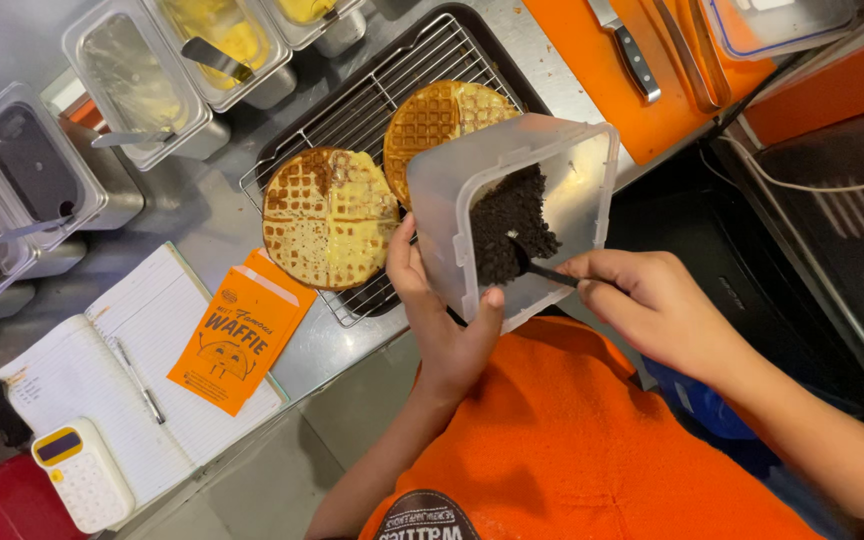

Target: The person spreads a dark crumbly topping onto two waffles using a spoon. They then fold the waffles in half and wrap each one in an orange paper sleeve. The person wears disposable gloves during the process.

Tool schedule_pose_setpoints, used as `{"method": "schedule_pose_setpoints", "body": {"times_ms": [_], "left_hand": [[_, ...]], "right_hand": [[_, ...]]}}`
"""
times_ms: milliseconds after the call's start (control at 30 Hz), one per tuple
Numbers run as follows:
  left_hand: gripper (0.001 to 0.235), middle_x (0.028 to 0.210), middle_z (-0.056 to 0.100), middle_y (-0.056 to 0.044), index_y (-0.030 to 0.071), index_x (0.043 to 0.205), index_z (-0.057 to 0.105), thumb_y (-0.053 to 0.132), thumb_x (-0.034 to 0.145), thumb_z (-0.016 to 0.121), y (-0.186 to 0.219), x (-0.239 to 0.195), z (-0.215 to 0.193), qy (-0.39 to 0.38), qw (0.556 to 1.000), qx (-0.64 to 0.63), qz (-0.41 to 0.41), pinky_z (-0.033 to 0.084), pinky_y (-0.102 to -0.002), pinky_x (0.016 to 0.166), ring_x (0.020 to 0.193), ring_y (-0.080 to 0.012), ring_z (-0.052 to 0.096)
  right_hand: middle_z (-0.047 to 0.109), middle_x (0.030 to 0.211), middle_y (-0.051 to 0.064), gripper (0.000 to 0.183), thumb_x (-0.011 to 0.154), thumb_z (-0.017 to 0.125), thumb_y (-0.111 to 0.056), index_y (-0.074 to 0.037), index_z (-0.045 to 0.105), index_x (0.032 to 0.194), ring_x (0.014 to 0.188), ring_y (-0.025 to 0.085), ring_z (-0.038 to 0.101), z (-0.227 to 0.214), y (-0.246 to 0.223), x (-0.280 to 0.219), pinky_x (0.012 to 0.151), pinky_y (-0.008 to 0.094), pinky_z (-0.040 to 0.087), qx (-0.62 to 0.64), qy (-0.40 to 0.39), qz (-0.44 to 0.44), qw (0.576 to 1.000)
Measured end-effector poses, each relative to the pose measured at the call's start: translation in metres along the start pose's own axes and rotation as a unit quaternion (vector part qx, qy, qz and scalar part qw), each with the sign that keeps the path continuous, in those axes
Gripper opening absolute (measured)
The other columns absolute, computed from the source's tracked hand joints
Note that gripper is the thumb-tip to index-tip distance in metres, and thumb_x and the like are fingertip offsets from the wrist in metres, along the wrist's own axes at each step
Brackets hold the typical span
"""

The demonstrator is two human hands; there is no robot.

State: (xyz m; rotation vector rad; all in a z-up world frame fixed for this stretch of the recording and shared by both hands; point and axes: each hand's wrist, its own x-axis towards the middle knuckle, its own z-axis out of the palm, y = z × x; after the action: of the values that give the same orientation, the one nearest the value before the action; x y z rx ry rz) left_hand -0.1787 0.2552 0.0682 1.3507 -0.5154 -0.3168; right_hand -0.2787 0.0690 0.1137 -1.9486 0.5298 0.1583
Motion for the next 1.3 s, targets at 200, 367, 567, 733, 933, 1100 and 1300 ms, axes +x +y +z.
{"method": "schedule_pose_setpoints", "body": {"times_ms": [200,367,567,733,933,1100,1300], "left_hand": [[0.094,0.162,0.035,-0.023,0.001,0.162,0.009,0.007,0.090,0.070,-0.006,0.001,0.000,0.006,0.999,0.028,-0.022,0.037,-0.041,0.124,0.144,-0.0268,0.044],[0.093,0.162,0.035,-0.023,0.001,0.162,0.012,0.007,0.089,0.069,-0.008,0.000,-0.003,0.015,0.998,0.063,-0.012,0.035,-0.041,0.124,0.145,-0.0274,0.043],[0.091,0.162,0.035,-0.021,0.003,0.164,0.012,0.009,0.094,0.071,-0.014,0.000,-0.005,0.022,0.998,0.062,0.007,0.032,-0.041,0.128,0.148,-0.0272,0.041],[0.092,0.162,0.032,-0.020,0.004,0.163,0.013,0.012,0.092,0.070,-0.012,0.005,-0.009,0.053,0.998,0.036,-0.023,0.031,-0.041,0.127,0.149,-0.0274,0.038],[0.091,0.154,0.037,-0.020,0.004,0.163,0.014,0.020,0.092,0.069,-0.006,0.011,-0.011,0.093,0.994,-0.010,-0.062,0.035,-0.041,0.123,0.142,-0.0276,0.042],[0.090,0.153,0.038,-0.020,0.004,0.162,0.013,0.026,0.093,0.068,-0.007,0.019,-0.013,0.111,0.991,-0.020,-0.077,0.036,-0.041,0.121,0.141,-0.0281,0.044],[0.087,0.154,0.040,-0.021,0.003,0.162,0.016,0.028,0.095,0.067,-0.011,0.022,-0.014,0.126,0.990,-0.005,-0.067,0.036,-0.040,0.120,0.141,-0.0270,0.044]], "right_hand": [[0.072,0.079,0.017,0.025,0.085,0.059,-0.014,-0.007,0.074,0.104,0.071,0.037,0.068,-0.003,-0.007,0.019,0.062,0.045,0.053,-0.158,-0.027,-0.054,0.986],[0.073,0.089,0.016,0.028,0.081,0.061,-0.016,-0.007,0.070,0.105,0.078,0.038,0.070,0.001,-0.007,0.034,0.066,0.047,0.054,-0.240,-0.023,-0.146,0.959],[0.074,0.084,0.015,0.027,0.084,0.064,-0.017,-0.009,0.072,0.109,0.072,0.031,0.072,0.017,-0.016,0.046,0.066,0.039,0.056,-0.112,-0.063,-0.132,0.983],[0.074,0.076,0.009,0.032,0.084,0.069,-0.018,-0.010,0.073,0.115,0.058,0.018,0.073,0.013,-0.021,0.053,0.055,0.032,0.054,-0.025,-0.078,-0.093,0.992],[0.060,0.063,0.005,0.032,0.094,0.065,-0.014,-0.010,0.075,0.125,0.051,0.009,0.049,0.002,-0.013,0.041,0.048,0.028,0.041,0.074,-0.045,-0.001,0.996],[0.055,0.063,-0.003,0.041,0.095,0.063,-0.011,-0.008,0.062,0.136,0.052,0.004,0.053,0.005,-0.011,0.044,0.047,0.022,0.047,0.195,-0.022,-0.018,0.980],[0.052,0.064,-0.006,0.046,0.095,0.062,-0.007,-0.007,0.057,0.140,0.053,0.001,0.048,0.008,-0.014,0.044,0.046,0.020,0.040,0.207,0.002,-0.035,0.978]]}}
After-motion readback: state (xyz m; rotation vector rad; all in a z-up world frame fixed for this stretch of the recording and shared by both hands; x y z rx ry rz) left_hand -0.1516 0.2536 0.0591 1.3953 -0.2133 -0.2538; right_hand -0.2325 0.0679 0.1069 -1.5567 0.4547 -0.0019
